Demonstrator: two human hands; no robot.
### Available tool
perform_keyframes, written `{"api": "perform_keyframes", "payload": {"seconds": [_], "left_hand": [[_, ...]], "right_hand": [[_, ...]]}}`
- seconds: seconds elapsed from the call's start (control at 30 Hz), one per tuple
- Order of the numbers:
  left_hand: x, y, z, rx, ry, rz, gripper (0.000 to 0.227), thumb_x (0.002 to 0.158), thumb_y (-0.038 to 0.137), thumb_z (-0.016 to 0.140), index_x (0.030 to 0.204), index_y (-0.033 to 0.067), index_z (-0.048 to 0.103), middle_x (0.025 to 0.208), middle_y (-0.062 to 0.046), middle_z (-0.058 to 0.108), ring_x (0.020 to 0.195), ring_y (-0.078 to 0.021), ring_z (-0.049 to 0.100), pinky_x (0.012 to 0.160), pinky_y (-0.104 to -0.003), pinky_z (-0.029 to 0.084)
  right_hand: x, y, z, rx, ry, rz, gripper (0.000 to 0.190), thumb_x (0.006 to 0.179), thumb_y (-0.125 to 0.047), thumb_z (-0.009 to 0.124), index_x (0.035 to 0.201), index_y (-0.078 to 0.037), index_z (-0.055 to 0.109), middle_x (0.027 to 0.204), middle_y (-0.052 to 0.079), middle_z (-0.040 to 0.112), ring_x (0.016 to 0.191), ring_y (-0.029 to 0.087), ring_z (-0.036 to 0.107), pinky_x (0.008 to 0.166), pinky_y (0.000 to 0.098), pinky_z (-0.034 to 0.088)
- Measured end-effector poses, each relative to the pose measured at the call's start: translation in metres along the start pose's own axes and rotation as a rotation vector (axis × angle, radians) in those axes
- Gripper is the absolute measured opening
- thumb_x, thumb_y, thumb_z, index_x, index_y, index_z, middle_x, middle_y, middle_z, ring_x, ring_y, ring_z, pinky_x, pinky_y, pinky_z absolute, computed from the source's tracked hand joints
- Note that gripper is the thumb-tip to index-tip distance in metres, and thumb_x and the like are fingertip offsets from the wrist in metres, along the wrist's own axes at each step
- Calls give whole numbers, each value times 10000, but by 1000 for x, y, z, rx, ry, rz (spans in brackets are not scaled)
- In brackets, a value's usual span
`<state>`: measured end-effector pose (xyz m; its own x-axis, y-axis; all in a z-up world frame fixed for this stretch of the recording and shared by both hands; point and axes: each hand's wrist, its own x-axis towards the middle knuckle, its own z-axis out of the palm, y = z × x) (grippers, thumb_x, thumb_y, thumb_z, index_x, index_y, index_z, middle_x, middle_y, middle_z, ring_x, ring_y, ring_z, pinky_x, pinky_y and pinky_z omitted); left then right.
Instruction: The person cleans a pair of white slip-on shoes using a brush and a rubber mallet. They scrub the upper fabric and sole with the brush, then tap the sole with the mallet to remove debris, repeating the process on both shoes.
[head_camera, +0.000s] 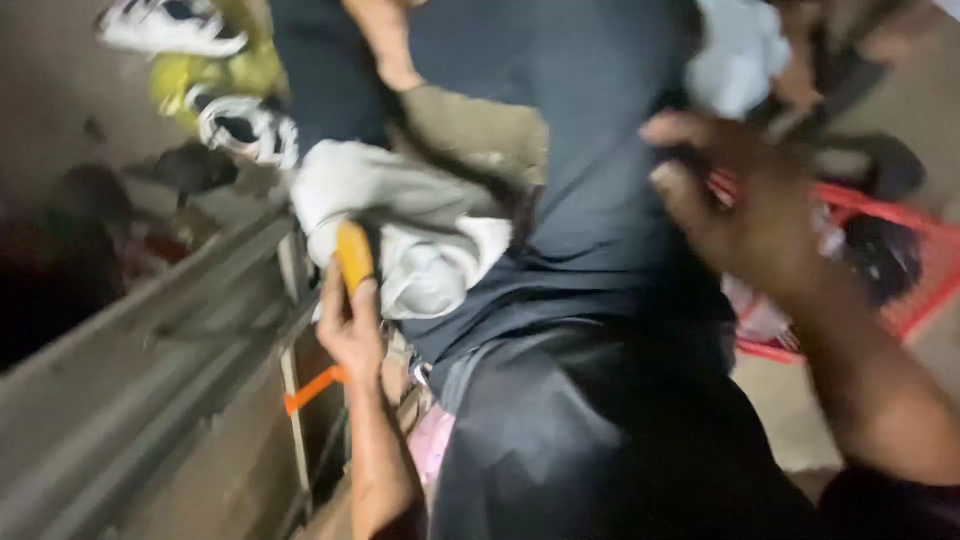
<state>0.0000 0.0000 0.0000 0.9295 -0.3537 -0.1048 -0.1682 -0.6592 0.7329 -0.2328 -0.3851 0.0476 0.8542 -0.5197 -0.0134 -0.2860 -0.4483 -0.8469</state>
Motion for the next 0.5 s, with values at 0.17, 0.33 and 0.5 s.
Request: {"api": "perform_keyframes", "payload": {"seconds": [0.17, 0.33, 0.5], "left_hand": [[-4, -36, 3, -240, 94, -33, 480, 977, 81, 709, 1432, 7, 572, 1401, -194, 610, 1280, -215, 561, 1109, -372, 467], [-1, -43, -1, -420, 223, -149, 454, 989, 116, 731, 1430, 153, 631, 1056, -93, 754, 812, -89, 627, 701, -300, 607], [3, -60, 7, -783, 308, -367, 376, 1056, 193, 617, 1424, 117, 612, 704, -127, 618, 428, -148, 544, 377, -243, 415]], "right_hand": [[52, -54, 136, 331, -389, 66, 314, 1051, -243, 570, 1260, -16, 632, 1138, 163, 740, 1109, 288, 706, 992, 424, 517], [53, -57, 225, 615, -787, 592, 570, 1019, -462, 567, 1312, 20, 646, 1260, 295, 677, 1154, 415, 676, 900, 514, 597], [48, -80, 257, 969, -765, 970, 482, 935, -513, 675, 1253, -158, 745, 1182, 43, 750, 1049, 206, 717, 915, 441, 602]]}}
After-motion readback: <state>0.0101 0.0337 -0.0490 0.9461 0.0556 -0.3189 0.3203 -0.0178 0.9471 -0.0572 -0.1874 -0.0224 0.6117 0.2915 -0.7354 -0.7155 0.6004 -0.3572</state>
